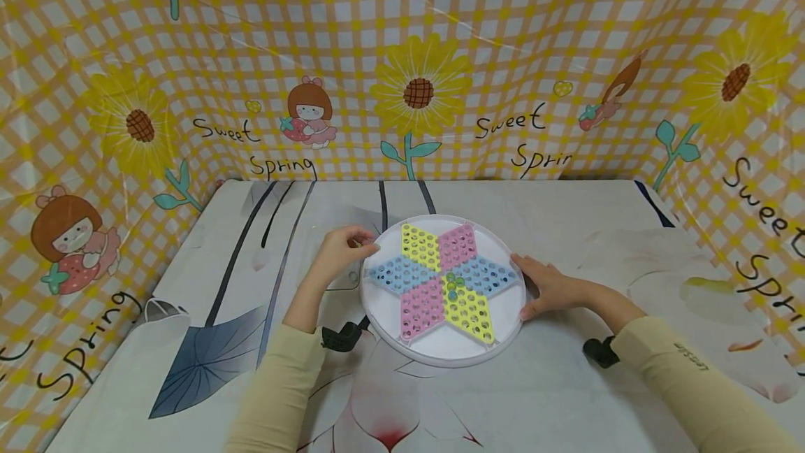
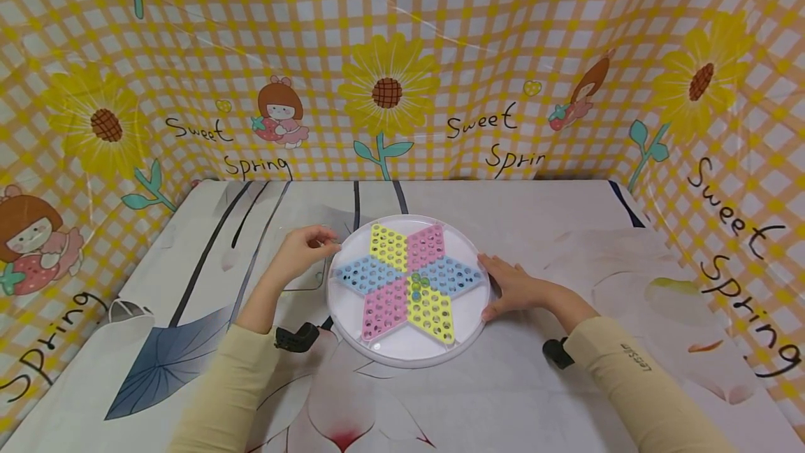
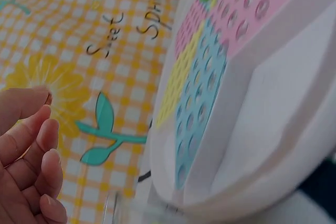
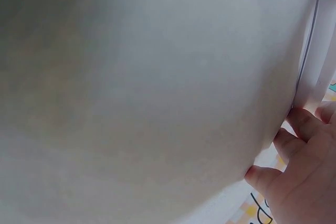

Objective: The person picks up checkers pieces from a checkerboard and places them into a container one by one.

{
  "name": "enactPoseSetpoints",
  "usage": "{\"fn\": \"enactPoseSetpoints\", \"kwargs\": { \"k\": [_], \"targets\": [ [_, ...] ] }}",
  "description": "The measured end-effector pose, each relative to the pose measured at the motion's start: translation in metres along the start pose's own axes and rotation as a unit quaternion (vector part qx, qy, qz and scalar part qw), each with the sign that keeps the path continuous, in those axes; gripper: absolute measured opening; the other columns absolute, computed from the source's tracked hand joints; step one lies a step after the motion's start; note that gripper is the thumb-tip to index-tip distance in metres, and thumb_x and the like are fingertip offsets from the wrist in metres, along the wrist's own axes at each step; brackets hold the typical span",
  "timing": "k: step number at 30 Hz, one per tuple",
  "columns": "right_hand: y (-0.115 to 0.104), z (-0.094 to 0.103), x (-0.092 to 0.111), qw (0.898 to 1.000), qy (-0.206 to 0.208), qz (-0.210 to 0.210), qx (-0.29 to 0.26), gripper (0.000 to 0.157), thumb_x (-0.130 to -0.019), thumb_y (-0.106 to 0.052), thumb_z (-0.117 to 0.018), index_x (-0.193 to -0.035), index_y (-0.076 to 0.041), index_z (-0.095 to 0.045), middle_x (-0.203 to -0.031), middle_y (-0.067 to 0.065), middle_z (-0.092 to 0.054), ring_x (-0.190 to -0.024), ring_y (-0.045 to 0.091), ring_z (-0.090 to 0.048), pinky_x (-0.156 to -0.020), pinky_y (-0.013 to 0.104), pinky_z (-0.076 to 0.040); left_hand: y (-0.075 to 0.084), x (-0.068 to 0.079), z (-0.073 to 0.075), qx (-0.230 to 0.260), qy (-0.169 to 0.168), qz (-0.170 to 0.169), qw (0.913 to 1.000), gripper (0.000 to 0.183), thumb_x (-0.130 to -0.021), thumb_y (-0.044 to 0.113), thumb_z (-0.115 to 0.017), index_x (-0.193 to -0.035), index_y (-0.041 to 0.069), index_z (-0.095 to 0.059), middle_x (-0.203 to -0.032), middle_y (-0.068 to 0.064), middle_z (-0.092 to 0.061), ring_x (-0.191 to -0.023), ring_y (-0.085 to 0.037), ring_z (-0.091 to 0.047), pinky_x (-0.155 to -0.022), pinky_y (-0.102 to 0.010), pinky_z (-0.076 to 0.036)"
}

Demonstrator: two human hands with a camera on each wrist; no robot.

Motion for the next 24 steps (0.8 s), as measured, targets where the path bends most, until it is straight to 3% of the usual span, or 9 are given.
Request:
{"fn": "enactPoseSetpoints", "kwargs": {
  "k": [8, 14, 19, 24],
  "targets": [
    [-0.002, 0.000, 0.001, 1.000, -0.002, -0.006, -0.002, 0.116, -0.067, -0.044, -0.077, -0.140, 0.012, -0.006, -0.144, 0.036, -0.006, -0.131, 0.052, -0.001, -0.100, 0.066, 0.002, 0.024, -0.006, -0.046, -0.003, -0.062, -0.023, 0.9978, 0.025, -0.081, 0.019, -0.068, -0.101, 0.004, -0.066, -0.081, -0.003, -0.060, -0.069, -0.013, -0.049, -0.058, -0.021, -0.040],
    [-0.001, 0.000, 0.001, 1.000, -0.003, -0.008, -0.006, 0.116, -0.067, -0.044, -0.077, -0.140, 0.012, -0.006, -0.145, 0.035, -0.006, -0.131, 0.052, 0.000, -0.100, 0.066, 0.002, 0.039, -0.009, -0.082, -0.009, -0.129, -0.059, 0.9899, 0.028, -0.083, 0.018, -0.067, -0.107, 0.004, -0.065, -0.084, -0.004, -0.060, -0.068, -0.010, -0.050, -0.058, -0.019, -0.040],
    [0.001, -0.001, -0.001, 1.000, -0.002, -0.013, -0.003, 0.118, -0.066, -0.046, -0.077, -0.141, 0.010, -0.006, -0.145, 0.034, -0.007, -0.132, 0.051, -0.001, -0.100, 0.066, 0.002, 0.043, -0.011, -0.105, -0.010, -0.168, -0.065, 0.9836, 0.029, -0.085, 0.015, -0.064, -0.112, 0.005, -0.063, -0.085, -0.004, -0.060, -0.068, -0.009, -0.049, -0.057, -0.018, -0.039],
    [0.002, -0.001, -0.002, 1.000, -0.002, -0.009, -0.003, 0.117, -0.066, -0.046, -0.077, -0.141, 0.010, -0.006, -0.145, 0.034, -0.007, -0.131, 0.052, -0.001, -0.100, 0.066, 0.002, 0.039, -0.013, -0.122, -0.018, -0.189, -0.047, 0.9807, 0.031, -0.085, 0.015, -0.064, -0.115, 0.007, -0.062, -0.084, -0.002, -0.059, -0.067, -0.009, -0.048, -0.056, -0.019, -0.038]
  ]
}}
Point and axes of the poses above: each hand's wrist, its own x-axis away from the middle knuckle, its own z-axis out of the back of the hand, y = z × x, the point moved 10 cm from there along -x, towards the middle knuckle
